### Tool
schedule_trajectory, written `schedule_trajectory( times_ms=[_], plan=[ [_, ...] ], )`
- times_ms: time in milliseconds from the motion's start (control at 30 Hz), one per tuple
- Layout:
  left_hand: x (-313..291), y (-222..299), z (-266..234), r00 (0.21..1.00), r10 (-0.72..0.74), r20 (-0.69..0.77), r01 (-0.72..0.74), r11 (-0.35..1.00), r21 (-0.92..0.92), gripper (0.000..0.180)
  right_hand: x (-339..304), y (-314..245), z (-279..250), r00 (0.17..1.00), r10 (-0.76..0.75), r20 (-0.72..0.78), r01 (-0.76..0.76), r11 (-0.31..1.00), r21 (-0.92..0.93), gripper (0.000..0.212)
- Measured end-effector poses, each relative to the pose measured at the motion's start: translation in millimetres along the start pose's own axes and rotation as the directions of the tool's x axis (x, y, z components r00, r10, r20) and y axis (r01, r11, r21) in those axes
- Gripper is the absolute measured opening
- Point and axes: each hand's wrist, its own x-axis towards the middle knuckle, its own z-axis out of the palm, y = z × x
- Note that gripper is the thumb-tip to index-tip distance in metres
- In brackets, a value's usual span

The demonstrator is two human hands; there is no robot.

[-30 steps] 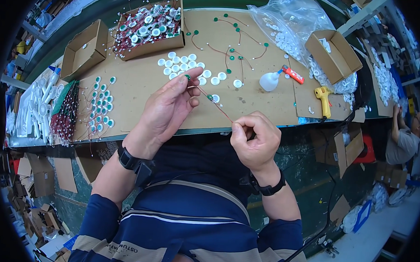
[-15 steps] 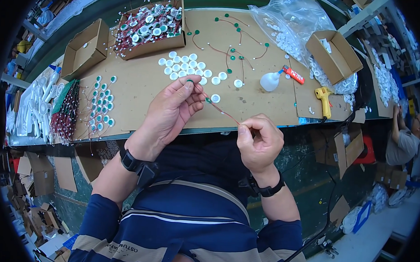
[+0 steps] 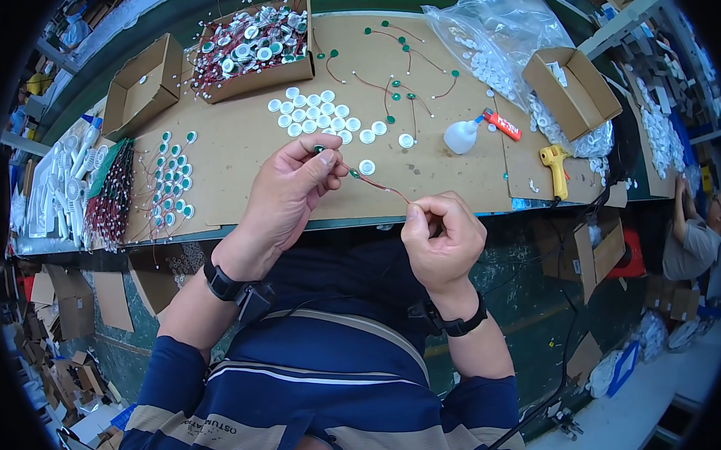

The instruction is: The person applies glue to a white plastic cap, presses a small green circuit board onto it, and then repeats this process for several more units. After assembling the components, they set the glue bottle aside and reach for a lighter.

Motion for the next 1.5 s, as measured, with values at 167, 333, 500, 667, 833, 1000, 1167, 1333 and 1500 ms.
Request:
schedule_trajectory(
  times_ms=[167, 333, 500, 667, 833, 1000, 1167, 1333, 1500],
  plan=[
    [-4, 2, 8, 0.999, 0.019, -0.028, -0.014, 0.990, 0.140, 0.027, 1, -1, 1, 0.999, -0.031, -0.017, 0.030, 0.998, -0.051, 0.004],
    [-3, 2, 3, 0.999, -0.016, -0.043, 0.021, 0.992, 0.125, 0.030, -1, 9, 0, 0.992, -0.039, -0.121, 0.038, 0.999, -0.014, 0.004],
    [-4, 6, 8, 0.999, -0.011, -0.046, 0.016, 0.994, 0.111, 0.031, -3, 9, 2, 0.996, 0.019, -0.084, -0.015, 0.998, 0.058, 0.004],
    [-3, 5, 6, 0.999, -0.045, -0.027, 0.047, 0.996, 0.079, 0.033, -2, 6, 7, 0.998, 0.040, -0.045, -0.036, 0.996, 0.083, 0.005],
    [-3, 5, 7, 0.999, -0.032, -0.039, 0.033, 0.998, 0.047, 0.034, -1, 10, 7, 0.995, 0.076, -0.061, -0.073, 0.996, 0.058, 0.008],
    [-3, 4, 6, 0.999, -0.037, -0.025, 0.038, 0.999, 0.035, 0.034, -1, 12, 9, 0.991, 0.110, -0.074, -0.104, 0.991, 0.083, 0.008],
    [-6, 7, 10, 0.998, -0.064, -0.013, 0.064, 0.998, 0.010, 0.035, -3, 10, 10, 0.993, 0.109, -0.033, -0.106, 0.991, 0.076, 0.006],
    [-5, 3, 12, 0.999, -0.035, 0.010, 0.035, 0.999, -0.004, 0.038, -5, 10, 11, 0.995, 0.099, -0.013, -0.098, 0.991, 0.086, 0.005],
    [-2, -3, 10, 1.000, 0.005, -0.015, -0.005, 1.000, 0.000, 0.044, -4, 8, 14, 0.996, 0.086, -0.007, -0.085, 0.991, 0.105, 0.005]
  ],
)
